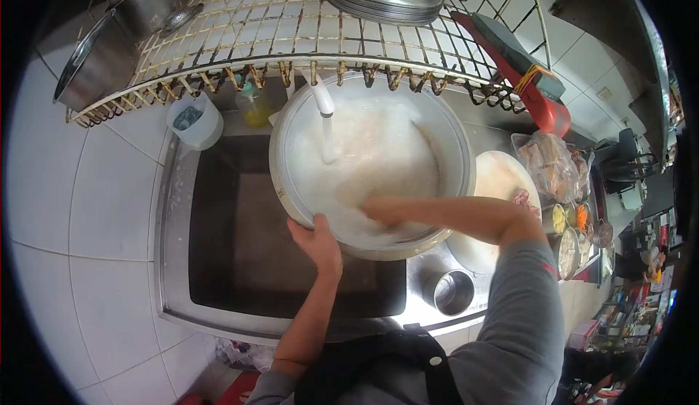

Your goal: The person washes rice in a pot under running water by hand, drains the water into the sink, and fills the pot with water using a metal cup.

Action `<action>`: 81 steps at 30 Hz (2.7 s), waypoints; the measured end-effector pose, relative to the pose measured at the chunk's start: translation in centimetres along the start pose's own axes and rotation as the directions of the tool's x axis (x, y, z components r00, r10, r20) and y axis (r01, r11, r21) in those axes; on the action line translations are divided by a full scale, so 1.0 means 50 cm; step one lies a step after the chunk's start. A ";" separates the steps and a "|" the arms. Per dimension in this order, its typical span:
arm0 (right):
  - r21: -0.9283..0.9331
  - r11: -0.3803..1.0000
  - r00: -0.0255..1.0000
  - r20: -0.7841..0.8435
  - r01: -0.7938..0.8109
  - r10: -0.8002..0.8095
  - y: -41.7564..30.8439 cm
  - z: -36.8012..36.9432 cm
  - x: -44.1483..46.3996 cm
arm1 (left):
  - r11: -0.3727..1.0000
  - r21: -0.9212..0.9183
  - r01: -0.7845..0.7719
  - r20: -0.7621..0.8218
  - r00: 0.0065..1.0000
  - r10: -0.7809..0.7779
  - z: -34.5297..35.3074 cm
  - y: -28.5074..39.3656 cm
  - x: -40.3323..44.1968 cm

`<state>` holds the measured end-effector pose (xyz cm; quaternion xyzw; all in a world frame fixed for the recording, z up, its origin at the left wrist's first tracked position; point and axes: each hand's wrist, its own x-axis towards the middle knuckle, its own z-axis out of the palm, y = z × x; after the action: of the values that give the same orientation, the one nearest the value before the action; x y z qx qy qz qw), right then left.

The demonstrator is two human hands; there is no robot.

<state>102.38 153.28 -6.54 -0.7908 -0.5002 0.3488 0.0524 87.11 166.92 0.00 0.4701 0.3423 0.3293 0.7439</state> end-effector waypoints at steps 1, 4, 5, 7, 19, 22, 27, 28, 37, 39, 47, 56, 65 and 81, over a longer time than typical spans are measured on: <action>-0.063 0.987 0.976 -0.157 0.145 -0.153 0.008 0.047 0.048 | 1.000 -0.006 -0.005 0.001 1.000 0.005 -0.001 -0.003 0.003; -0.481 0.864 0.988 0.048 0.151 -0.146 -0.068 0.013 0.149 | 0.999 0.025 -0.027 0.005 1.000 0.027 0.003 0.012 -0.001; -0.569 0.809 0.989 0.077 0.145 -0.123 -0.083 -0.012 0.177 | 0.999 0.030 -0.028 0.004 1.000 0.028 0.006 0.016 -0.002; -0.615 0.785 0.998 0.027 0.067 -0.064 -0.071 -0.038 0.238 | 1.000 0.009 -0.022 -0.024 0.999 0.022 0.009 0.020 -0.006; 0.219 0.851 0.809 -0.270 -0.476 0.522 0.194 -0.236 0.178 | 0.998 0.049 -0.036 0.035 0.999 0.034 -0.007 0.008 0.003; 0.252 0.815 0.720 -0.383 -0.522 0.579 0.175 -0.194 0.057 | 0.997 0.062 -0.039 0.010 0.999 0.038 -0.002 0.012 0.001; -0.002 0.891 0.856 -0.278 -0.454 0.436 0.096 -0.110 -0.068 | 0.998 0.037 -0.044 -0.002 0.999 0.044 0.004 0.010 -0.002; -0.005 0.916 0.882 -0.275 -0.400 0.384 0.081 -0.085 -0.080 | 0.999 0.011 -0.040 -0.015 0.999 0.040 0.006 0.010 -0.002; -0.638 0.740 0.971 0.225 0.213 -0.085 -0.056 0.013 0.092 | 0.997 0.079 0.000 -0.014 1.000 0.001 0.000 0.000 -0.001; -0.651 0.755 0.985 0.169 0.078 0.045 -0.098 -0.037 0.152 | 0.998 0.045 -0.032 0.001 0.999 0.032 -0.002 -0.011 0.002; -0.204 0.931 0.917 -0.329 -0.303 0.227 0.118 -0.109 0.359 | 0.997 0.072 -0.040 0.031 0.999 0.038 -0.003 0.004 -0.001; 0.154 0.770 0.635 -0.480 -0.619 0.606 0.157 -0.169 0.065 | 0.995 0.058 -0.077 0.046 0.996 0.074 -0.007 -0.005 0.002; -0.012 0.950 0.940 -0.153 -0.312 0.306 -0.079 -0.164 -0.082 | 0.998 0.029 -0.058 0.005 0.998 0.058 -0.001 0.010 -0.006; 0.958 -0.196 0.892 -0.105 0.210 0.439 -0.019 -0.153 0.295 | 0.971 0.187 -0.147 0.073 0.988 0.135 -0.023 -0.015 0.016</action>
<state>110.06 167.96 -7.75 -0.5544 0.0556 0.4301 0.7104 86.74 167.83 -1.23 0.5725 0.3157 0.3326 0.6796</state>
